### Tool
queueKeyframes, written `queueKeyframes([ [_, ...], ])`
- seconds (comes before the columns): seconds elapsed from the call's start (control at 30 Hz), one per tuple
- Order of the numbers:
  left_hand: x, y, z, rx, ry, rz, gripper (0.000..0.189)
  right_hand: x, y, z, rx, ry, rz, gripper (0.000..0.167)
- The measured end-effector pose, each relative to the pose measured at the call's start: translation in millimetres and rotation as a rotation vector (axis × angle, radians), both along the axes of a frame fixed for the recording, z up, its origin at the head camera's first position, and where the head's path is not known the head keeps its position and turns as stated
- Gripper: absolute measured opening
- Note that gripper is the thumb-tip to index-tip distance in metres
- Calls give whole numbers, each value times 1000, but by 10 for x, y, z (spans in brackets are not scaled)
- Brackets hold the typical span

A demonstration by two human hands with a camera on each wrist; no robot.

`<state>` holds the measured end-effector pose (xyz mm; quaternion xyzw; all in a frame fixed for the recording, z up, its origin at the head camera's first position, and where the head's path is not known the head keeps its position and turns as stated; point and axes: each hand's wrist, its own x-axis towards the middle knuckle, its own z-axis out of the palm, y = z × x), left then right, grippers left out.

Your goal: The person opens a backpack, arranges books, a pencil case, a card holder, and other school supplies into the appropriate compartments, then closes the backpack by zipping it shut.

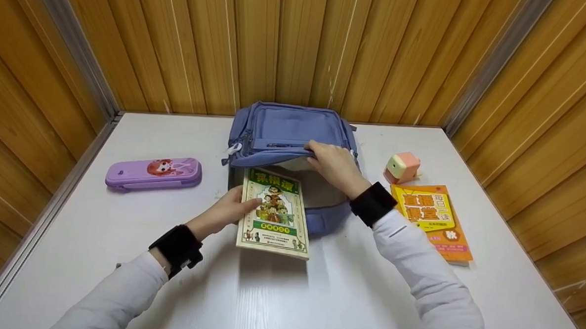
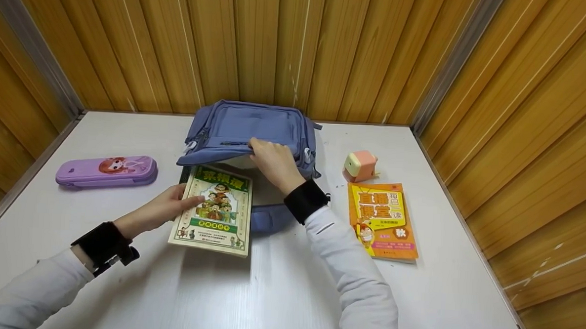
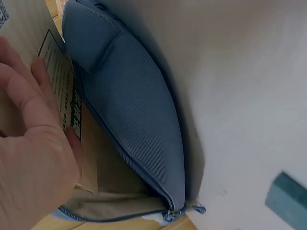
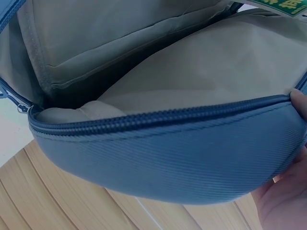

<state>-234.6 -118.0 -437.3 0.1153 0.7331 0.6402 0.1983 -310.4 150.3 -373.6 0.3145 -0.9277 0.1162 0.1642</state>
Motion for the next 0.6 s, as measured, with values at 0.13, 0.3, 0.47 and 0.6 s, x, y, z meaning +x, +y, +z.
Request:
queueKeyframes([
  [0.13,-94,107,-20,4,-7,37,40,-3,7,-13,10,6,11,20],
  [0.3,-245,206,-34,-21,2,71,33,-2,10,-14,27,-5,4,20],
  [0.47,-405,282,-43,-115,-13,125,25,-3,13,-12,39,-21,0,20],
  [0.6,-513,354,-44,-127,-87,184,23,4,27,-14,37,-19,11,21],
])
